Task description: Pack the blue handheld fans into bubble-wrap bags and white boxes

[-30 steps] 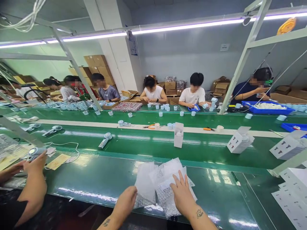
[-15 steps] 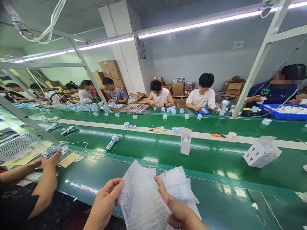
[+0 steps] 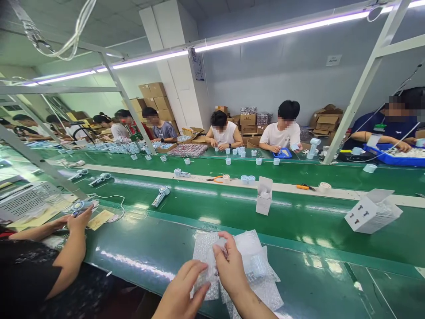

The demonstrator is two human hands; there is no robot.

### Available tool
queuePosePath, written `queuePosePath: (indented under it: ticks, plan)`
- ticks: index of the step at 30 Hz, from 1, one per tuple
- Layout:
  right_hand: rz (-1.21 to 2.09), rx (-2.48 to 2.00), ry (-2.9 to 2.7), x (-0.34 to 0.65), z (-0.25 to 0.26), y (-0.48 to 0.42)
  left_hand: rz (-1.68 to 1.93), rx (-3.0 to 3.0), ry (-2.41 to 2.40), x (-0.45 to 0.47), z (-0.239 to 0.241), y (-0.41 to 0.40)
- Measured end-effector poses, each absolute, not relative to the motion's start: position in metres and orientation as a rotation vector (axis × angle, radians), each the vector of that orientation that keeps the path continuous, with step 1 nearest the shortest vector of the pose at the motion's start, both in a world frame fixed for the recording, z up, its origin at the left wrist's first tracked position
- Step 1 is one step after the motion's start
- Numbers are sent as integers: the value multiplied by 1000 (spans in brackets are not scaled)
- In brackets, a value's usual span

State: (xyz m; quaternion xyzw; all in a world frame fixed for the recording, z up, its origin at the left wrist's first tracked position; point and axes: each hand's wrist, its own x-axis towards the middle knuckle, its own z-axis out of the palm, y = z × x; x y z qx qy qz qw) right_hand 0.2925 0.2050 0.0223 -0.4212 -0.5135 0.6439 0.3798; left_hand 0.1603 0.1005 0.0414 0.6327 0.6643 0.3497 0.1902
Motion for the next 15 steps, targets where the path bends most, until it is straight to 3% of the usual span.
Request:
queuePosePath:
  ticks: [3, 8, 15]
  plan:
    - [1597, -1028, -1486, 292, 23, 203, 998, 1441, 1836, 160, 34, 108]
    - [1527, -998, -1837, 299, 20, 196, 1358, 901, 1832, 142, 24, 117]
    - [1265, -886, -2155, 306, 11, 207, 1446, 1573, 1999, 137, 27, 111]
